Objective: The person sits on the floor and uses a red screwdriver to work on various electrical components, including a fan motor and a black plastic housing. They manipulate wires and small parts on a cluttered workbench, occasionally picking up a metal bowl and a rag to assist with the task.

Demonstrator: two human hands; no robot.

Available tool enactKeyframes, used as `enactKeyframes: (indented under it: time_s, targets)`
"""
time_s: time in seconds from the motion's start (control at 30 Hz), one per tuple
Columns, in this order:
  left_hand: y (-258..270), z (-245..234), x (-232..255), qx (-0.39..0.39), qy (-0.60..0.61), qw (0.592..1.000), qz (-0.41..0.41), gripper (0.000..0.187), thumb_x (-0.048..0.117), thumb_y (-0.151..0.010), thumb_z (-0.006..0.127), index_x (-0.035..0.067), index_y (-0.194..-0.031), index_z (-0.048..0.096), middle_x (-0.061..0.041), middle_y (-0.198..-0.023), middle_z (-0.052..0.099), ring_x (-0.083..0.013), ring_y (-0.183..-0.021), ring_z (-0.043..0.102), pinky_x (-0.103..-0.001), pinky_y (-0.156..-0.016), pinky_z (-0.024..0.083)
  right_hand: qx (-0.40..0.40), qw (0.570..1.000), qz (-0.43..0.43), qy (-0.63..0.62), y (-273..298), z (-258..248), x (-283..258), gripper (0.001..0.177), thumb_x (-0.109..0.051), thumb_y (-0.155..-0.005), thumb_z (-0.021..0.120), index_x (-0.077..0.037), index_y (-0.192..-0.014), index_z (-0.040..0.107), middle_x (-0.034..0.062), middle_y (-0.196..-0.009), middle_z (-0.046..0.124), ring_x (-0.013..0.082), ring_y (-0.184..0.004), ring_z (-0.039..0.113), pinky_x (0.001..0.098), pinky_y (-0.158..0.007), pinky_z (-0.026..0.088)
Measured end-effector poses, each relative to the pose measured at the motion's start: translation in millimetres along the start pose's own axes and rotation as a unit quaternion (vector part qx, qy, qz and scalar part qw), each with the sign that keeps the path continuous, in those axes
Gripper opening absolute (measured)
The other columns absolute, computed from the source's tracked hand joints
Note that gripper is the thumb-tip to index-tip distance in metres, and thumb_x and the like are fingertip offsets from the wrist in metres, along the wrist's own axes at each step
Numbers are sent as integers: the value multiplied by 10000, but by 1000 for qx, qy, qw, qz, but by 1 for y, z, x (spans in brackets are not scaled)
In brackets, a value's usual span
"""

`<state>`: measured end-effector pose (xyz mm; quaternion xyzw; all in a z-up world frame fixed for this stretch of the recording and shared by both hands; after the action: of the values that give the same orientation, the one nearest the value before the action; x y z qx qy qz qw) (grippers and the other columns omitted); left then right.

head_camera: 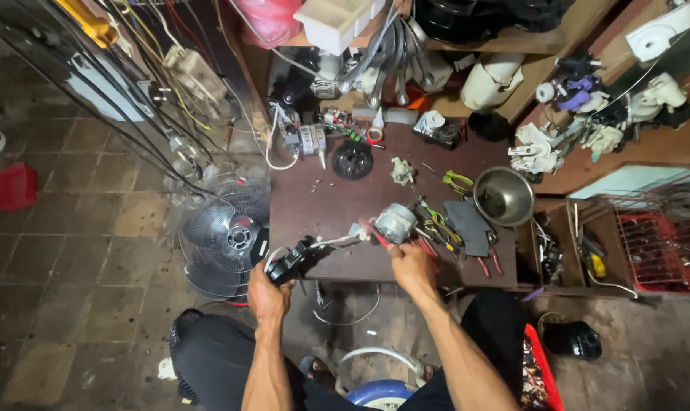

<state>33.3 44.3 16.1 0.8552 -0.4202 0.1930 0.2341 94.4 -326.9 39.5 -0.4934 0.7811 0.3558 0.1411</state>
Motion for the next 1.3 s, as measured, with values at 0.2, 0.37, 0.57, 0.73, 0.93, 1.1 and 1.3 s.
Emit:
enactKeyframes:
  time_s: [0.2,0.37,0.57,0.73,0.93,1.1,1.3]
  targets:
    - [1,2,0,4,-9,1000,-5,772,314,-671,924,294,-1324,514,-31,-1215,609,-293,-1213,609,-473,-1038,499,17,999,32,28,-3,-8,-5,329,-403,-953,532,-186,-987,778,126,-978,770,353,-1075,698,476,-883,553]
    - [2,-1,3,-4,-11,1000,-6,770,294,-682,922,284,-1332,510,-52,-1226,608,-307,-1213,608,-482,-1052,485,-25,999,36,-25,0,29,-11,403,-403,-967,505,-115,-984,787,162,-985,763,361,-1068,701,460,-884,550]
    - [1,-1,4,-4,-4,1000,-5,778,273,-676,929,272,-1334,513,-69,-1222,612,-317,-1208,610,-479,-1057,483,-37,993,55,-96,4,29,-3,400,-468,-937,529,-170,-946,796,83,-879,770,281,-916,732,381,-783,555]
    - [-6,3,2,2,20,1000,11,763,270,-660,938,240,-1316,549,-95,-1209,618,-327,-1199,611,-470,-1053,482,-71,988,59,-126,32,3,9,390,-546,-896,574,-238,-860,810,132,-619,654,271,-514,627,363,-406,481]
    - [-46,14,21,21,103,993,48,802,269,-594,956,185,-1302,588,-120,-1267,559,-367,-1214,585,-497,-1037,483,-43,945,39,-321,42,2,76,400,-414,-966,585,-44,-1015,729,-6,-564,400,103,-477,420,240,-360,427]
    - [-41,-18,86,-34,177,978,107,619,187,-589,859,61,-1161,660,-157,-1114,686,-331,-1009,656,-436,-881,505,-73,965,62,-244,55,6,124,404,-378,-1014,493,-96,-1079,776,14,-675,512,123,-579,456,280,-465,383]
    - [-55,-8,89,-87,1,995,42,837,527,-875,706,158,-1546,368,-189,-1374,578,-372,-1341,512,-622,-1165,251,63,967,-27,-245,6,-2,128,313,-149,-915,649,39,-1162,611,188,-812,611,259,-606,609,377,-511,521]
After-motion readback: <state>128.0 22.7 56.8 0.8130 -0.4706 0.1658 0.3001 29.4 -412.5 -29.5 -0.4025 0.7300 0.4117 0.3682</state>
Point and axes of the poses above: each hand's wrist, its own y-axis away from the middle knuckle, its own z-axis out of the palm, x = y × z, the point moved 7 cm from there along -y, towards the middle knuckle
